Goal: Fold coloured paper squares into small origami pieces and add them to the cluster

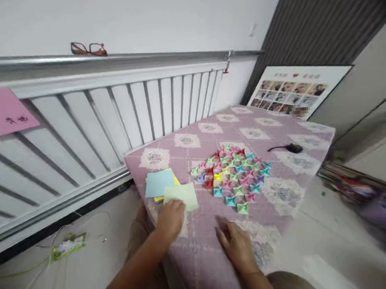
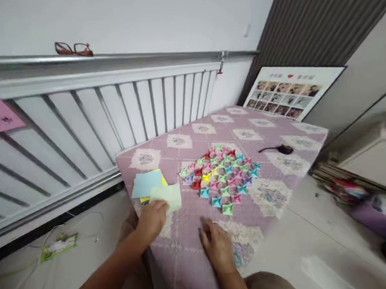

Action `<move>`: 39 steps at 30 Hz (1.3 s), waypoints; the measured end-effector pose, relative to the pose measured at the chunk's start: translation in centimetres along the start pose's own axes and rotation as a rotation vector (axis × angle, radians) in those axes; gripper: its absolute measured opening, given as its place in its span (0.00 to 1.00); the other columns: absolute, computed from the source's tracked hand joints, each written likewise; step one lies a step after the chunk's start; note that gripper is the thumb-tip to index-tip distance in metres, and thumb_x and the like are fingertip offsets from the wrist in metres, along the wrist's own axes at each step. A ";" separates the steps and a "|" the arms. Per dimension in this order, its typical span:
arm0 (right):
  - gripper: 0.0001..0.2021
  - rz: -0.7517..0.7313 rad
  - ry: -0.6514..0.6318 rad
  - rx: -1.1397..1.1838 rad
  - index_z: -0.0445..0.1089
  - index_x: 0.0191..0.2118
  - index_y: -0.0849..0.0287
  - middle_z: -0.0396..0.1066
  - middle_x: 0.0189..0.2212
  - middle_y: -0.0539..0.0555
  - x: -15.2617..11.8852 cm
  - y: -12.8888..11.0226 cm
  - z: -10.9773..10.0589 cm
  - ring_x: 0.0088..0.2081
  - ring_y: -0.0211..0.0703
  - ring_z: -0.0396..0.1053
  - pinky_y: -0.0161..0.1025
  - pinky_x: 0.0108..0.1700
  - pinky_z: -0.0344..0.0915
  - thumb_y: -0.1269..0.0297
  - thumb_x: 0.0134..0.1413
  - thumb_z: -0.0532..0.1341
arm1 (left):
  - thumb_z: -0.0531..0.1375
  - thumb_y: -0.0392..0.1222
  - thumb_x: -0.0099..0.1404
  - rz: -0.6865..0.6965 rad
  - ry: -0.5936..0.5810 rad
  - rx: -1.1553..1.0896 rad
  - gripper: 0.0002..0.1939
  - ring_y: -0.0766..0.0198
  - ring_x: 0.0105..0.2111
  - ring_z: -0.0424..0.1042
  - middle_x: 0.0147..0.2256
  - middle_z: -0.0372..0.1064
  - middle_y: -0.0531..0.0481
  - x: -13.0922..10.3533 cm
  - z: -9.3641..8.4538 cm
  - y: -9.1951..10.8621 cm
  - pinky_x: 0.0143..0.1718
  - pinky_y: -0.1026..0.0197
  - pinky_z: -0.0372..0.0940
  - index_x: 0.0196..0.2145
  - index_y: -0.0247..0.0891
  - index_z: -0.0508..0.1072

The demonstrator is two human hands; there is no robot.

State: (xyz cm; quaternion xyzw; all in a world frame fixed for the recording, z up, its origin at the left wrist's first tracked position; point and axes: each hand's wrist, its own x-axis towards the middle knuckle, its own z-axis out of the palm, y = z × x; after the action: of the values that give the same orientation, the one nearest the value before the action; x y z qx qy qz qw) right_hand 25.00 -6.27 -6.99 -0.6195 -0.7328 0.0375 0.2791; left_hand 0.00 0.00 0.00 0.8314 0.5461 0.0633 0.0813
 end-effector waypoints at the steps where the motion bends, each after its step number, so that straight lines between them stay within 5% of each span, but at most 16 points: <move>1: 0.17 -0.030 0.015 0.024 0.64 0.53 0.58 0.72 0.38 0.57 0.0 -0.2 0.0 0.39 0.47 0.71 0.46 0.42 0.69 0.62 0.58 0.56 | 0.50 0.36 0.68 0.032 -0.021 -0.015 0.14 0.55 0.50 0.64 0.50 0.69 0.47 -0.8 1.2 1.4 0.52 0.54 0.61 0.47 0.37 0.72; 5: 0.24 -0.166 0.023 0.094 0.61 0.57 0.58 0.67 0.52 0.60 -0.3 -0.5 0.0 0.52 0.49 0.65 0.47 0.52 0.65 0.69 0.52 0.57 | 0.49 0.36 0.69 0.079 -0.088 -0.062 0.14 0.56 0.47 0.66 0.49 0.70 0.48 -3.5 4.7 6.0 0.48 0.54 0.63 0.47 0.40 0.72; 10: 0.17 -0.278 -0.064 0.123 0.71 0.41 0.55 0.72 0.45 0.56 -1.1 -0.4 0.2 0.47 0.48 0.68 0.46 0.48 0.65 0.78 0.45 0.55 | 0.49 0.38 0.69 0.106 -0.140 -0.090 0.15 0.56 0.46 0.66 0.49 0.69 0.49 -5.5 4.7 8.4 0.48 0.54 0.63 0.48 0.42 0.71; 16: 0.16 -0.275 -0.062 0.183 0.71 0.38 0.56 0.74 0.40 0.55 -1.7 -0.6 -0.2 0.44 0.46 0.68 0.45 0.46 0.63 0.79 0.44 0.55 | 0.54 0.40 0.64 0.027 -0.117 -0.173 0.23 0.55 0.53 0.62 0.55 0.65 0.49 -7.2 3.4 5.2 0.55 0.53 0.58 0.57 0.42 0.64; 21: 0.08 -0.257 -0.065 0.258 0.69 0.36 0.56 0.74 0.36 0.54 -2.6 -0.9 -0.8 0.40 0.45 0.69 0.43 0.44 0.62 0.74 0.51 0.57 | 0.52 0.33 0.58 -0.025 -0.128 -0.278 0.22 0.57 0.49 0.65 0.49 0.69 0.48 -7.9 4.1 2.4 0.53 0.55 0.59 0.49 0.41 0.72; 25: 0.05 -0.109 -0.076 0.268 0.69 0.35 0.56 0.72 0.30 0.52 -3.0 -1.2 -1.2 0.35 0.43 0.69 0.40 0.40 0.63 0.64 0.57 0.57 | 0.51 0.36 0.61 -0.099 -0.115 -0.399 0.16 0.58 0.45 0.69 0.42 0.73 0.48 -8.1 4.7 2.5 0.50 0.56 0.60 0.42 0.40 0.75; 32: 0.17 0.116 -0.026 0.198 0.69 0.47 0.61 0.73 0.30 0.55 -2.4 -1.8 -0.2 0.33 0.45 0.70 0.41 0.39 0.65 0.57 0.57 0.56 | 0.52 0.40 0.64 -0.345 -0.058 -0.438 0.27 0.57 0.42 0.72 0.42 0.73 0.46 -7.3 5.0 3.0 0.44 0.58 0.64 0.61 0.38 0.57; 36: 0.23 0.171 -0.008 0.168 0.67 0.52 0.64 0.74 0.31 0.55 -2.2 -1.9 0.4 0.32 0.45 0.71 0.42 0.38 0.66 0.55 0.54 0.57 | 0.52 0.36 0.63 -0.243 0.214 -0.295 0.29 0.55 0.52 0.66 0.52 0.66 0.40 -7.4 5.2 3.3 0.53 0.53 0.61 0.62 0.34 0.55; 39: 0.23 0.178 -0.028 0.175 0.67 0.52 0.65 0.74 0.30 0.55 -2.0 -1.9 0.3 0.30 0.44 0.70 0.41 0.36 0.66 0.56 0.54 0.57 | 0.53 0.36 0.64 -0.025 0.282 -0.119 0.23 0.52 0.57 0.59 0.57 0.61 0.42 -7.8 5.7 4.2 0.58 0.47 0.54 0.57 0.40 0.63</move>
State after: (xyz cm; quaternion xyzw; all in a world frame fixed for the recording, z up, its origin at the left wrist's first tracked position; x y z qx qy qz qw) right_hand 23.34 -8.50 -7.27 -0.6549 -0.6724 0.1346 0.3175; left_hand 1.76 -9.15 -4.81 0.8009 0.5579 0.2107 0.0534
